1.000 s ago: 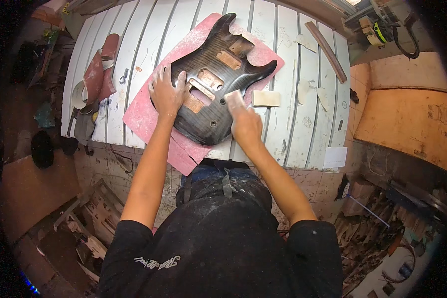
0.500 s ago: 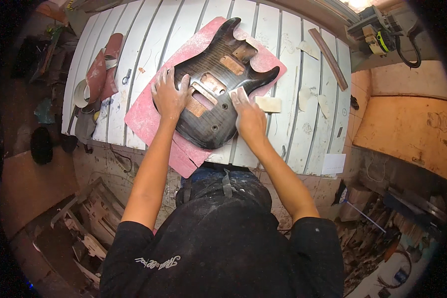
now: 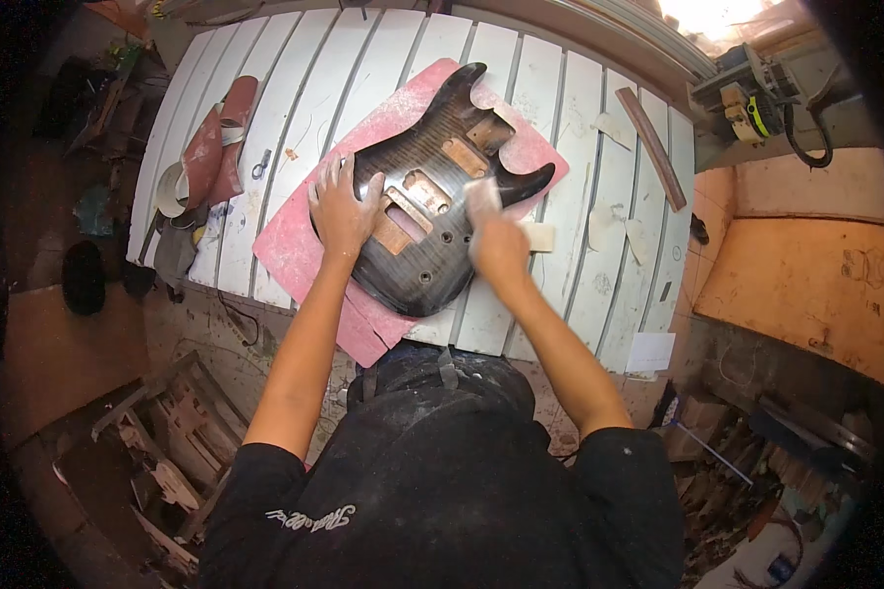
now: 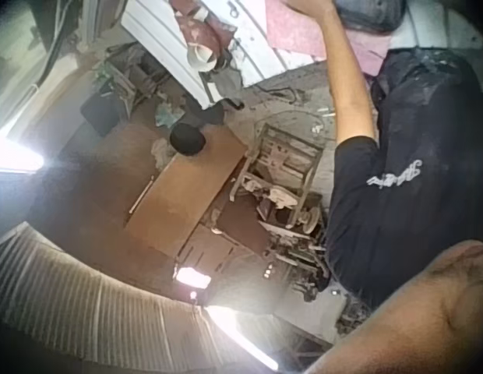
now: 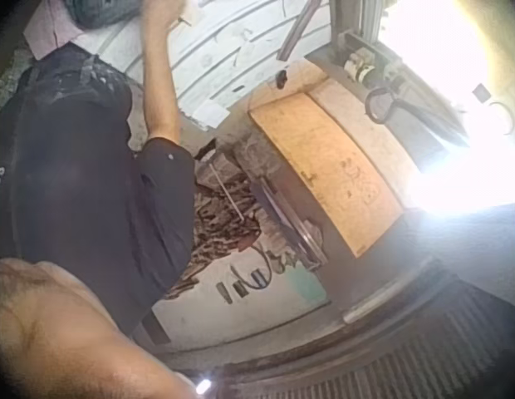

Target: The person sands the surface of a dark-stained guitar body using a sanding block, working across the front face and edges of the instrument on a lit workbench.

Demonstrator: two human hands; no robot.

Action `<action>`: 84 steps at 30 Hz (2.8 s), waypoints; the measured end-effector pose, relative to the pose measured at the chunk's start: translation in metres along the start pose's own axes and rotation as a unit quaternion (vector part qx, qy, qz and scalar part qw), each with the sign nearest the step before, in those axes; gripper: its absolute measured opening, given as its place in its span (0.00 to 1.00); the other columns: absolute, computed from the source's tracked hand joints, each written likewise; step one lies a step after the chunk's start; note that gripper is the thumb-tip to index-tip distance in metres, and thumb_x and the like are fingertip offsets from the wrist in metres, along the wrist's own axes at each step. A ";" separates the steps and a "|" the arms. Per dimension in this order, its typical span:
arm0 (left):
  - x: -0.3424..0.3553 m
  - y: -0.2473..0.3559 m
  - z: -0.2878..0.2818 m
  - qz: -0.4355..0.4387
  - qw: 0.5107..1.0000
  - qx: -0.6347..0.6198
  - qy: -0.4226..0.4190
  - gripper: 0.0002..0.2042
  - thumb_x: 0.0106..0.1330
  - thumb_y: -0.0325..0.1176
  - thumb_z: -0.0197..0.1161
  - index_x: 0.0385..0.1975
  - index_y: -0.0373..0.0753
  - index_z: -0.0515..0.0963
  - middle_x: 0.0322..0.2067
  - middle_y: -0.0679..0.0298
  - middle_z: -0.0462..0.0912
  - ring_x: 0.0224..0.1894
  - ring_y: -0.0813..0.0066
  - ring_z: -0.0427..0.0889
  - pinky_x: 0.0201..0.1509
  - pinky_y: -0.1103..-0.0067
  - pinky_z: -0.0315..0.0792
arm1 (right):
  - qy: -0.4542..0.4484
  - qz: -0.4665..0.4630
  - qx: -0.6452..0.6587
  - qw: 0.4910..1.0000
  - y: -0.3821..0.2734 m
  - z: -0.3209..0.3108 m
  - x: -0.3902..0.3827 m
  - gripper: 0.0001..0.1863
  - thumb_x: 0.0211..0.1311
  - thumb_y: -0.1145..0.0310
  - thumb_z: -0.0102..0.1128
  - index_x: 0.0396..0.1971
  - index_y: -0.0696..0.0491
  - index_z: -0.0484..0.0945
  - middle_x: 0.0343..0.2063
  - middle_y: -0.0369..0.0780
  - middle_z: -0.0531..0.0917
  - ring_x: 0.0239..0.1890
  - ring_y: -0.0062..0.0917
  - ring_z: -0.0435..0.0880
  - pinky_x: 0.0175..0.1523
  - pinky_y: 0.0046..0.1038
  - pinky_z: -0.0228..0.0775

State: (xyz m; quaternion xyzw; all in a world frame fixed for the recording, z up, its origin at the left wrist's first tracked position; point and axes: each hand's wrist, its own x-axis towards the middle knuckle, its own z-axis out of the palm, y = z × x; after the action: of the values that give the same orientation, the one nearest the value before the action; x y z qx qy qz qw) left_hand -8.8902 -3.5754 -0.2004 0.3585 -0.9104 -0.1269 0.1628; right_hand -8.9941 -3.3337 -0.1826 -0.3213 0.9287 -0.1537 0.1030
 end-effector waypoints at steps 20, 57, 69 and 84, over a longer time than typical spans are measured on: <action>0.023 0.000 -0.003 0.024 0.998 -0.006 -0.052 0.45 0.61 0.67 0.65 0.72 0.40 0.71 0.73 0.50 0.69 0.76 0.52 0.64 0.79 0.54 0.53 | -0.072 -0.152 0.050 0.985 0.003 0.013 -0.041 0.35 0.62 0.76 0.51 0.71 0.38 0.73 0.39 0.47 0.86 0.35 0.47 0.85 0.42 0.50 0.79; 0.022 -0.001 0.006 0.024 1.000 0.001 -0.010 0.40 0.64 0.64 0.64 0.70 0.42 0.73 0.73 0.52 0.70 0.76 0.54 0.65 0.79 0.55 0.53 | -0.198 -0.141 0.037 0.969 -0.021 0.012 -0.058 0.37 0.62 0.77 0.52 0.73 0.39 0.70 0.71 0.40 0.74 0.50 0.47 0.87 0.50 0.43 0.82; 0.004 -0.013 0.004 0.035 0.996 -0.088 -0.006 0.32 0.66 0.55 0.66 0.65 0.40 0.78 0.71 0.50 0.72 0.76 0.52 0.64 0.79 0.55 0.53 | -0.053 -0.072 0.095 0.991 -0.009 0.004 -0.060 0.34 0.62 0.77 0.51 0.72 0.51 0.70 0.74 0.48 0.68 0.46 0.48 0.88 0.49 0.46 0.82; -0.039 0.157 -0.378 0.409 0.883 -0.008 -0.229 0.22 0.59 0.47 0.73 0.47 0.39 0.84 0.41 0.57 0.87 0.48 0.56 0.85 0.59 0.59 0.74 | 0.089 -0.068 0.061 0.992 0.018 -0.024 -0.022 0.27 0.65 0.76 0.48 0.65 0.55 0.76 0.65 0.50 0.79 0.45 0.51 0.88 0.50 0.49 0.80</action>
State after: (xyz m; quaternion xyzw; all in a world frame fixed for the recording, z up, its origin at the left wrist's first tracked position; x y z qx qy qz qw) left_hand -8.8128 -3.4803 0.1920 -0.0860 -0.9870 -0.1352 -0.0101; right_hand -8.9942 -3.3010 -0.1647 -0.3616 0.8993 -0.2443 0.0290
